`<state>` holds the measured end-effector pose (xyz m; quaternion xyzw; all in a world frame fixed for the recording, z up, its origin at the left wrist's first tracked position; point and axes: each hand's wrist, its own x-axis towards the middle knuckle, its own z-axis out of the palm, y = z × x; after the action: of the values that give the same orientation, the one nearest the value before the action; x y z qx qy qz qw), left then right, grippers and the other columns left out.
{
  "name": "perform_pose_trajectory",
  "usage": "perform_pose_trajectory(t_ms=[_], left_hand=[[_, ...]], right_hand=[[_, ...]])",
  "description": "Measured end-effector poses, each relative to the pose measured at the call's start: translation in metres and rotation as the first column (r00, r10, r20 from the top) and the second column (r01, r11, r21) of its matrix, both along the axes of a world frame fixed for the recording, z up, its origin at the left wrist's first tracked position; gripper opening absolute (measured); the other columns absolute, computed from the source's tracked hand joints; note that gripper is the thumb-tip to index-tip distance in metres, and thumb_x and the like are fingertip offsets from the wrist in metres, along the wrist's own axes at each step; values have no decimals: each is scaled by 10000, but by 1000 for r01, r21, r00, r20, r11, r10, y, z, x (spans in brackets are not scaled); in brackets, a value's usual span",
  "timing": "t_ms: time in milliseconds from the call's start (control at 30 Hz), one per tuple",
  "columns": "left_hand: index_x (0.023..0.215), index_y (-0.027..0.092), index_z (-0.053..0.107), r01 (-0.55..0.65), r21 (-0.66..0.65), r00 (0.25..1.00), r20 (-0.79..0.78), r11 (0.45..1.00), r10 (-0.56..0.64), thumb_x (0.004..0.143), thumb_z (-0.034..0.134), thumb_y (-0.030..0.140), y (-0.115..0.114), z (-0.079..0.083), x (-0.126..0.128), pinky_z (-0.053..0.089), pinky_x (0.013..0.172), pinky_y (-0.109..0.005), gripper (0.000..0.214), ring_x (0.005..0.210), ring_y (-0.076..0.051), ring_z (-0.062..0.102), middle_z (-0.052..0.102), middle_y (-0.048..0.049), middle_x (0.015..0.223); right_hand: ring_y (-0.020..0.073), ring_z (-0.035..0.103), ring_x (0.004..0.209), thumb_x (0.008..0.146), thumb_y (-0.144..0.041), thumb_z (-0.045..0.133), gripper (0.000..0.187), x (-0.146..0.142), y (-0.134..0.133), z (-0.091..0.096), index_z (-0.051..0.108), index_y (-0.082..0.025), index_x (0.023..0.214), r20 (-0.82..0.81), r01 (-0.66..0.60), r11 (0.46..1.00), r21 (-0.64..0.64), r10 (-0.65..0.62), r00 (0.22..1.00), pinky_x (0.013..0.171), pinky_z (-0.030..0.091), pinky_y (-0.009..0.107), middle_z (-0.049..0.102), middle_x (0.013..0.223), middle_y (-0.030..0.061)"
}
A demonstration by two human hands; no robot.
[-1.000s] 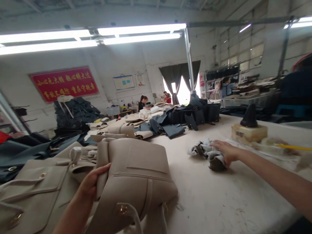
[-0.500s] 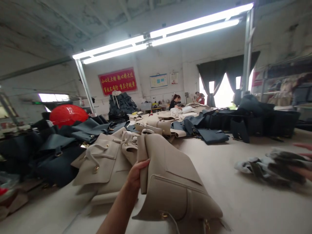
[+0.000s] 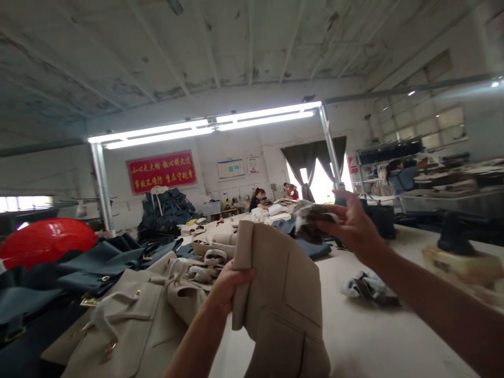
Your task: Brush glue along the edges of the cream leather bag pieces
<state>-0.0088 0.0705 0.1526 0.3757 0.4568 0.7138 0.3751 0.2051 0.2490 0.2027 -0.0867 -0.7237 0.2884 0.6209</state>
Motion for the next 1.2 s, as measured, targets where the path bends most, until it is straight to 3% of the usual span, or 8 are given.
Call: perform_pose_trajectory(t_ms=[100, 233, 333, 467, 567, 833, 1033, 1200], left_hand=[[771, 102, 671, -4, -12, 1000, -30, 1000, 4, 421, 835, 184, -1, 2, 9, 521, 598, -324, 395, 604, -214, 641, 703, -85, 692], [758, 112, 671, -19, -13, 996, -82, 1000, 18, 407, 842, 184, -8, 5, 8, 517, 582, -304, 397, 592, -201, 635, 700, -72, 680], [783, 117, 679, -49, -15, 994, -99, 999, 48, 419, 839, 182, -16, 3, -4, 523, 598, -304, 403, 605, -199, 641, 705, -67, 696], [763, 110, 677, -136, -56, 986, -102, 989, 129, 405, 840, 188, -18, -4, -16, 522, 582, -302, 401, 578, -197, 637, 702, -63, 670], [748, 99, 673, -187, -77, 978, -107, 979, 178, 382, 838, 198, -14, -7, -18, 520, 565, -297, 413, 558, -196, 634, 697, -58, 648], [799, 132, 664, -409, 104, 889, -179, 906, 422, 401, 820, 162, -29, 30, -35, 523, 544, -266, 429, 541, -143, 592, 693, 40, 617], [842, 210, 684, -415, 223, 827, -311, 882, 467, 528, 795, 192, -37, 56, -51, 560, 737, -325, 333, 736, -173, 644, 710, 90, 740], [741, 223, 684, -438, 233, 820, -291, 868, 492, 450, 817, 191, -30, 56, -53, 562, 586, -316, 321, 697, -229, 660, 709, 45, 669]], right_hand=[[237, 638, 857, 643, -210, 664, 679, -33, -16, 7, 344, -259, 1240, 144, 89, 980, 180, -116, 983, 757, 455, 371, 685, 983, 40], [273, 612, 898, 593, -15, 536, 641, -27, -2, -12, 467, -257, 1182, 281, 359, 783, 508, -545, 790, 800, 357, 393, 694, 895, 36], [284, 609, 902, 633, -84, 566, 603, 3, 19, -30, 438, -240, 1202, 238, 525, 746, 410, -643, 728, 808, 359, 402, 685, 947, 55], [240, 621, 849, 691, -282, 635, 671, 17, 14, -51, 298, -234, 1270, 74, 462, 880, 112, -471, 879, 730, 444, 337, 638, 1026, 68], [213, 599, 871, 685, -249, 629, 642, 1, 3, -71, 315, -241, 1245, 179, 344, 922, 180, -374, 910, 710, 466, 300, 556, 1118, 77], [219, 573, 841, 632, -143, 592, 528, 27, 34, -140, 412, -198, 1125, 669, 374, 920, 112, -349, 657, 749, 428, 321, 553, 994, 72], [144, 560, 584, 484, -37, 615, 607, 44, -16, -194, 434, -248, 1024, 875, 195, 980, -37, -62, 481, 505, 356, 210, 622, 737, -42], [182, 602, 663, 442, -7, 522, 681, 86, -27, -200, 459, -252, 1074, 933, 149, 986, -73, 15, 360, 522, 380, 226, 659, 780, -24]])
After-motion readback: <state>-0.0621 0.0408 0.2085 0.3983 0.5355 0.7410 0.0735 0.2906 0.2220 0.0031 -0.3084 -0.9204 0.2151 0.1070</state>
